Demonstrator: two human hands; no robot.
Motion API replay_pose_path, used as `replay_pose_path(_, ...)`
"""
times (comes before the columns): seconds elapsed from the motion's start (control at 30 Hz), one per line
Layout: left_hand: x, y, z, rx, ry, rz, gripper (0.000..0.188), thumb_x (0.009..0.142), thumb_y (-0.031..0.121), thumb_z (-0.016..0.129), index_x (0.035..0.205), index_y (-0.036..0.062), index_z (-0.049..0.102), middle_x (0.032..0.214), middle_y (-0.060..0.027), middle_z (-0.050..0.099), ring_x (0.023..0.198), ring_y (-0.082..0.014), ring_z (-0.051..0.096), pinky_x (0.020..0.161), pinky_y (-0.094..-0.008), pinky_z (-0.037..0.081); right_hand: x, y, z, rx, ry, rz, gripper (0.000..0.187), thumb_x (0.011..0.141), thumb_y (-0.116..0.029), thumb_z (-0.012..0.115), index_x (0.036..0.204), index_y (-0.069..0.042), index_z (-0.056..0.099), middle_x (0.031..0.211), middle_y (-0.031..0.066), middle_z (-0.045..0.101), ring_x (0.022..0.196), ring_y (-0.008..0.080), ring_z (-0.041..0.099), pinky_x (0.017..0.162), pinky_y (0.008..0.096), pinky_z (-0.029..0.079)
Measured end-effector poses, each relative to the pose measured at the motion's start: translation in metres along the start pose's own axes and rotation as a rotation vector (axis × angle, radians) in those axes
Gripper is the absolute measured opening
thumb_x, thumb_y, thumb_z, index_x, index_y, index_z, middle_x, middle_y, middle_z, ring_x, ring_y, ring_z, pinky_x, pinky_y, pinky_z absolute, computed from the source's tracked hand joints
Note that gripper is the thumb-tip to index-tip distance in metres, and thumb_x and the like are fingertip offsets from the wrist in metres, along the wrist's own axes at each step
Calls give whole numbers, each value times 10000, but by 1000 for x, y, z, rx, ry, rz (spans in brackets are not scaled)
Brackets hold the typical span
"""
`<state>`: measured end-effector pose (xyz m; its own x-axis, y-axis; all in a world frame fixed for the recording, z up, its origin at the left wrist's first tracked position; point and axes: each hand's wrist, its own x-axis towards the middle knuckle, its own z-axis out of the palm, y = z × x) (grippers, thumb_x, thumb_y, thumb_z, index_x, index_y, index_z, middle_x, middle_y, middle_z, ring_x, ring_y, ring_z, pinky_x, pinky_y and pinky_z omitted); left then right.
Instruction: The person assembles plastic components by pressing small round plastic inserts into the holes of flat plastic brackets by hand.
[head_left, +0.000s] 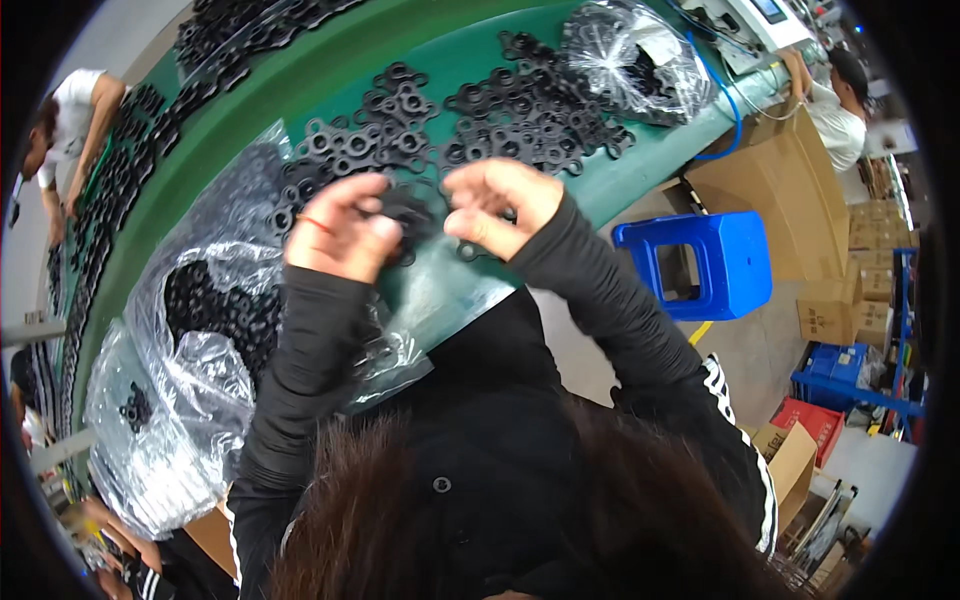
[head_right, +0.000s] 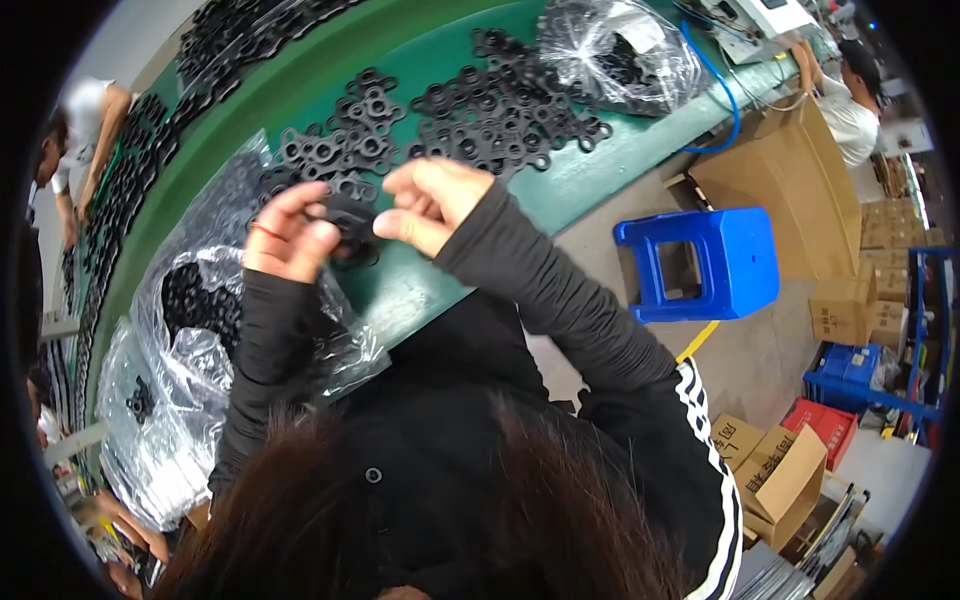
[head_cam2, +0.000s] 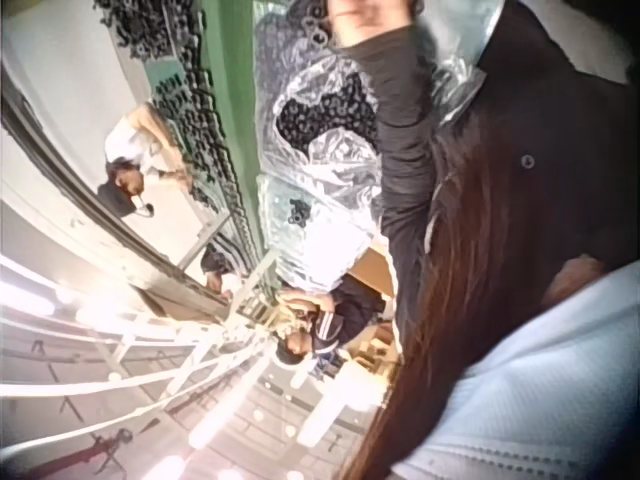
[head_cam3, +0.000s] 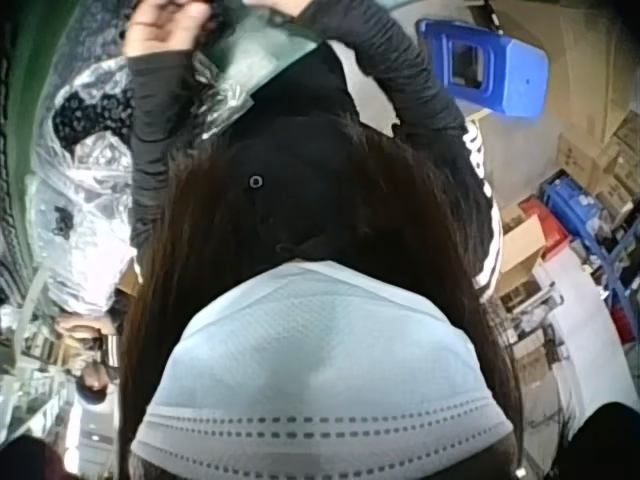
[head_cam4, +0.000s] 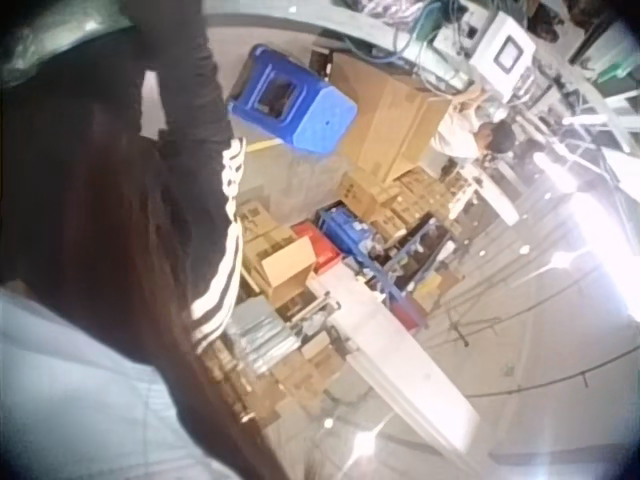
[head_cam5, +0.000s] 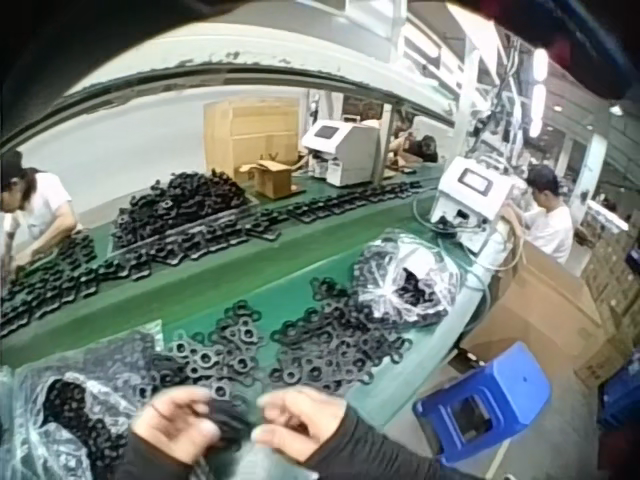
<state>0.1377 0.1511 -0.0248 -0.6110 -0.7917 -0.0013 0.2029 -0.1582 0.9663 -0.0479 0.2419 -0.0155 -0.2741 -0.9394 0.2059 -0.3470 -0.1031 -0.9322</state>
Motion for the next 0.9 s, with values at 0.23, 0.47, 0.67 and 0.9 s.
replay_pose_path(0.23, 49, 7, -75, 719, 209, 77, 292, 763, 52, 604, 1054, 61, 582, 905, -47, 555, 748, -127, 546, 670, -210, 440, 105, 109, -251, -1272, 48, -35, 197, 740, -213, 590, 823, -43, 643, 781, 126, 639, 687, 297, 593, 663, 342, 481)
replay_pose_path(0.47, 52, 14, -47, 1602, 306, 679, 321, 679, 199, 650, 995, 143, 636, 907, -34, 619, 818, -218, 558, 725, -302, 442, 146, 156, -239, -1608, 75, 278, 212, 739, -287, 602, 804, -90, 646, 898, 67, 647, 800, 285, 601, 695, 346, 473)
replay_pose_path(0.67, 56, -25, 23, 1366, -241, 702, 282, 640, 163, 677, 918, 120, 663, 952, -24, 607, 848, -181, 559, 751, -296, 444, 120, 162, -246, -1330, 378, 44, 263, 738, -333, 644, 792, -76, 631, 796, 90, 605, 713, 220, 563, 632, 315, 458)
replay_pose_path(0.9, 67, -52, 28, 1520, -308, 687, 315, 633, 257, 699, 913, 124, 650, 952, 5, 592, 846, -185, 540, 798, -341, 415, 64, 83, -191, -928, 579, -264, 217, 746, -217, 699, 766, -22, 606, 686, 18, 562, 558, 96, 481, 526, 204, 403)
